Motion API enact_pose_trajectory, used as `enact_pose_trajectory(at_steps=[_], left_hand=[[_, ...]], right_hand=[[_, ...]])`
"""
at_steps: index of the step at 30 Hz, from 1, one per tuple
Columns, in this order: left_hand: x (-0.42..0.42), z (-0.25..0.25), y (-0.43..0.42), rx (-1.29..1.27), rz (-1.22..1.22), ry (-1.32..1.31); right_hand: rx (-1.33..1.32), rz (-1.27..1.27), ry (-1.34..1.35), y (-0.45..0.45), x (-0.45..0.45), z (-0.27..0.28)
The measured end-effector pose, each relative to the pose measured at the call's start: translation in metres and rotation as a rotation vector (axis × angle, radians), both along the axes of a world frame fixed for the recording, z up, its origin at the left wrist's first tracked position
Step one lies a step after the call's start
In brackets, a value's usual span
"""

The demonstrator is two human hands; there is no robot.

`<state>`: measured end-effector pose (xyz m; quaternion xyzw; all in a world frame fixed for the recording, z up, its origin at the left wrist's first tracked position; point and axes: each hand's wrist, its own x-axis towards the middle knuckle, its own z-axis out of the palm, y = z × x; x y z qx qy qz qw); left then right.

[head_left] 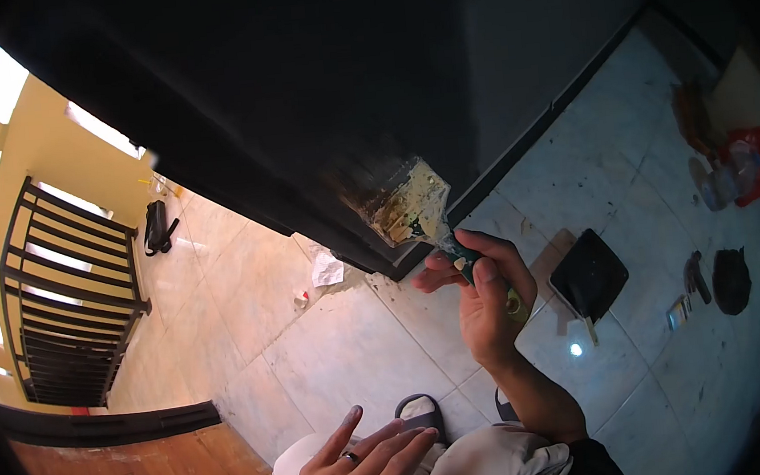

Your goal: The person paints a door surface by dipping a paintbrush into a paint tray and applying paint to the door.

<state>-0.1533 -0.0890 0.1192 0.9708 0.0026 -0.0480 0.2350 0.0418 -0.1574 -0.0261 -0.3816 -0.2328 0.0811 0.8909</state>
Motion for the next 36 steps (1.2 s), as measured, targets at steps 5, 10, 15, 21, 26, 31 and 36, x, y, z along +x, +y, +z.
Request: enact_pose_trajectory(at_steps=[5,10,15,21,26,31,36], left_hand=[[0.003,-0.007,0.018,-0.07,-0.022,-0.064],[0.005,-0.014,0.029,-0.115,-0.001,-0.158],[-0.01,-0.007,0.036,-0.076,0.019,-0.041],[-0.017,-0.004,0.03,-0.06,0.039,-0.067],[-0.011,-0.002,0.026,-0.087,0.062,-0.153],[-0.01,-0.006,0.028,-0.093,0.053,-0.143],[-0.004,-0.005,0.027,-0.072,0.029,-0.021]], right_hand=[[-0.064,-0.115,-0.008,0.019,-0.005,0.004],[-0.185,-0.21,0.014,0.027,-0.009,-0.038],[-0.232,-0.136,0.149,0.01,-0.013,-0.067],[-0.379,-0.103,0.338,-0.015,-0.007,-0.015],[-0.34,-0.083,0.204,0.012,0.013,0.07],[-0.192,-0.096,0.063,0.019,0.018,0.138],[-0.128,-0.264,-0.189,0.018,0.016,0.171]])
